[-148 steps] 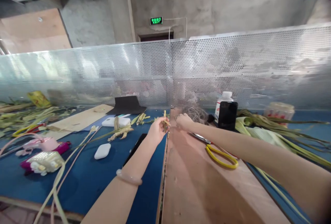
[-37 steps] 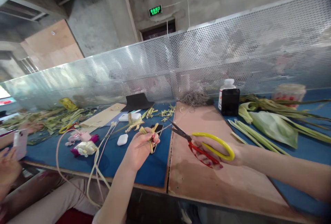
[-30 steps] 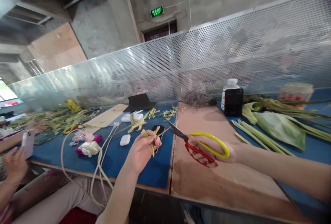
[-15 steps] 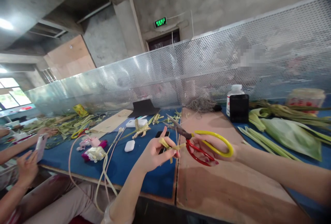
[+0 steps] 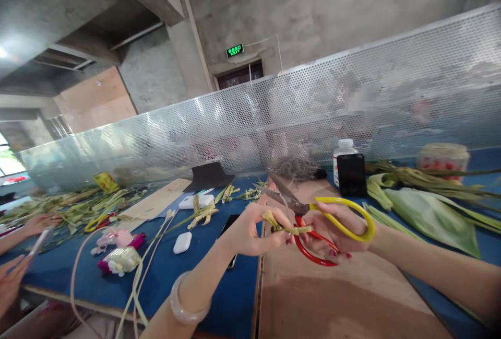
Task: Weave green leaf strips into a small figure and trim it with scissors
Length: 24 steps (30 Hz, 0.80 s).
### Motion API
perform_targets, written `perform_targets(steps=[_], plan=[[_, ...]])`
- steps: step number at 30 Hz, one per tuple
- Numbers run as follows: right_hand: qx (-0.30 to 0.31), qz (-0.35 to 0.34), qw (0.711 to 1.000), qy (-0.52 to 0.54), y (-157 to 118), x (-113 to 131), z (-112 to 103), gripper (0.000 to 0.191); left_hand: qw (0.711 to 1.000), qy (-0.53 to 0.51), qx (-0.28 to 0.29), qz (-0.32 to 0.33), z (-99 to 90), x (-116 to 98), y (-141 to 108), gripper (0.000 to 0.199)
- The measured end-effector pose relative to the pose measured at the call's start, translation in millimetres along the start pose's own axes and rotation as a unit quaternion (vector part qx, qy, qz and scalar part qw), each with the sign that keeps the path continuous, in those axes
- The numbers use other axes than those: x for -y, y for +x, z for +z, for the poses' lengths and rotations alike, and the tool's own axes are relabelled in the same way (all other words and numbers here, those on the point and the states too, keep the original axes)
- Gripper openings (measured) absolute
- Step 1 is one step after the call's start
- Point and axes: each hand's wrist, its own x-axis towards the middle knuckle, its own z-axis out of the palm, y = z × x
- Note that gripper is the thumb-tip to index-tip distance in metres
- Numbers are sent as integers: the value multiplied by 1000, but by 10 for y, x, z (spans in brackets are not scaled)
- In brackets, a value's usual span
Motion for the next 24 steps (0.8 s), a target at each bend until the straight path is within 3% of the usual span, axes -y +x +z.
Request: perform_targets(steps=[12,16,20,24], plan=[[50,-1,998,36,-24,-161,-184,65,1000,-10,11,-6,136,176,71,9],[13,-13,998,63,-16,-199,-186,63,1000,12,-5,-2,158,162,73,9],[23,-2,998,62,-25,-167,-155,65,1000,-18,-14,-22,196,154,74,11],[-9,-1,998,58,-33,-120,-114,63,998,-40,-16,-50,228,215,51,12]])
